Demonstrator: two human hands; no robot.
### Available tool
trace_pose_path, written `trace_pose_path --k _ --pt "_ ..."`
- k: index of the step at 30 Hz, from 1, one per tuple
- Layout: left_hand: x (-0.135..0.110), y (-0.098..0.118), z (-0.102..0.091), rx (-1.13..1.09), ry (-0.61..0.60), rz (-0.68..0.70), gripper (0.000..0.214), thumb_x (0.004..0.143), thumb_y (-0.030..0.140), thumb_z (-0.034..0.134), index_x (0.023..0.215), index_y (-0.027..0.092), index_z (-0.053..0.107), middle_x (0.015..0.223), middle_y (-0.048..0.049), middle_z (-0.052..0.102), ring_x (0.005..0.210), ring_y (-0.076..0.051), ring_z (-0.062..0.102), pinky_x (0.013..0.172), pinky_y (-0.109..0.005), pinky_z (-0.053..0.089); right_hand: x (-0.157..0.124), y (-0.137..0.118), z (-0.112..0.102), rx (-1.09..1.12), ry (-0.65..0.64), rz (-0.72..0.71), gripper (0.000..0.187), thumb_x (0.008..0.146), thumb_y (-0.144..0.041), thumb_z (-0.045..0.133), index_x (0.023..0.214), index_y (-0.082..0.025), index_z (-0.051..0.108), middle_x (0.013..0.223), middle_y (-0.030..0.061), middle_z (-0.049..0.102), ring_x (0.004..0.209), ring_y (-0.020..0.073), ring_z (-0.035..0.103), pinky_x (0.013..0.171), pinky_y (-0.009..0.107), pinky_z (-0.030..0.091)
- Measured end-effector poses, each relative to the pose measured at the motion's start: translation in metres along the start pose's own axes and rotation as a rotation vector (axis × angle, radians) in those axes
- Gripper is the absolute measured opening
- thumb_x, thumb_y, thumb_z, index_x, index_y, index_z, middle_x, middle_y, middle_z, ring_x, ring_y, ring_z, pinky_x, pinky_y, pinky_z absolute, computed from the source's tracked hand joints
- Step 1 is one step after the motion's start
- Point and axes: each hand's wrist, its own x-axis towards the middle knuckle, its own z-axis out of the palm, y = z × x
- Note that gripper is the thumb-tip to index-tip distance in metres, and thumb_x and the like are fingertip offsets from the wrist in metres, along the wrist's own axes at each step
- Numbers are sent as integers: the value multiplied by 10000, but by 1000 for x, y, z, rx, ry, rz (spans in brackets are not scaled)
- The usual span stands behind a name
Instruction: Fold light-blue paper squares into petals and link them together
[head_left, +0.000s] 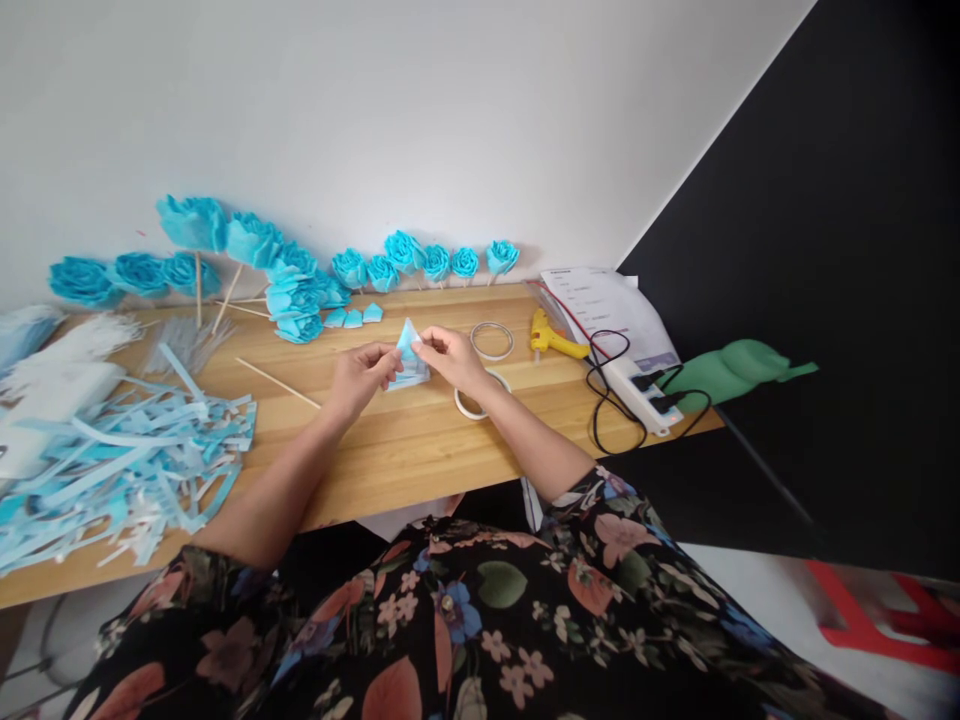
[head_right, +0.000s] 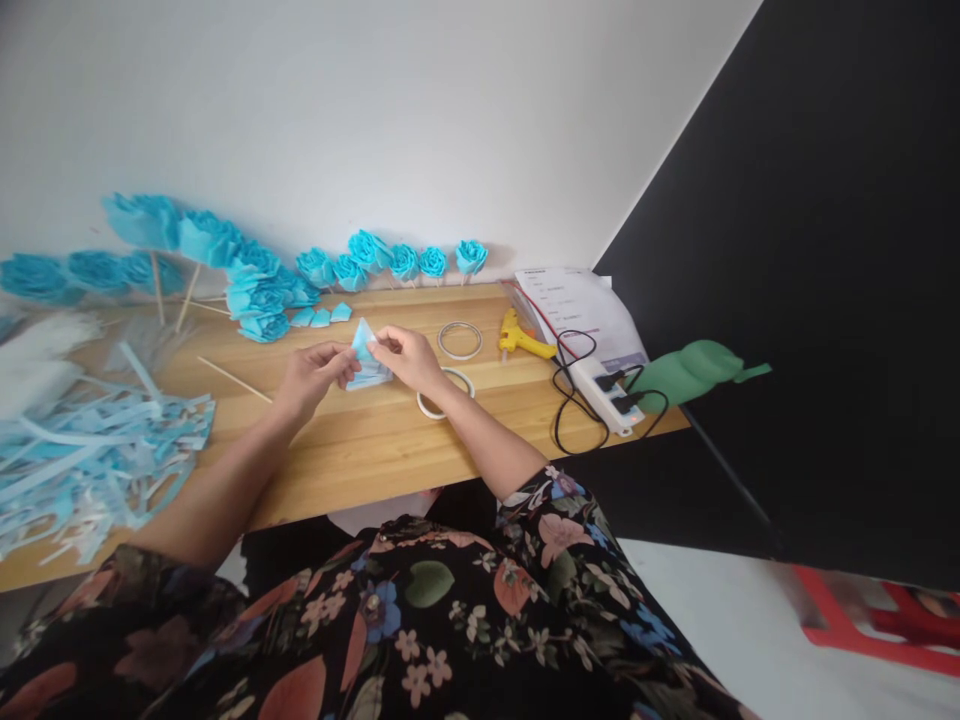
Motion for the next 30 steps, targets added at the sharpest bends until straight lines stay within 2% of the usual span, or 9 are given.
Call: trace_pose_path --k 9,14,22,30 --pt "-1 1 0 13 38 -7 304 754 431 710 621 161 670 521 -4 599 436 -83 479 451 -215 387 -2 -1 -1 143 -39 6 427 872 -608 575 790 -189 604 696 -25 492 656 105 451 630 231 381" --pt "0 -2 0 27 19 -3 299 765 423 711 630 159 673 535 -4 604 448 -83 485 455 -213 386 -2 2 1 46 -34 16 407 829 -579 639 760 -183 585 683 -34 499 651 98 428 615 227 345" --pt "-1 -3 -3 -30 -52 5 417 833 517 653 635 151 685 567 -37 619 502 -109 525 499 -239 422 0 3 0 4 21 -11 384 847 -548 612 759 -175 593 672 -34 496 641 97 408 607 234 318" --pt "-1 0 -1 -1 -28 -6 340 737 472 731 636 153 675 553 -13 612 459 -86 483 470 -226 389 -1 4 0 -25 12 -31 382 863 -545 609 748 -181 587 652 -42 476 624 92 404 610 233 323"
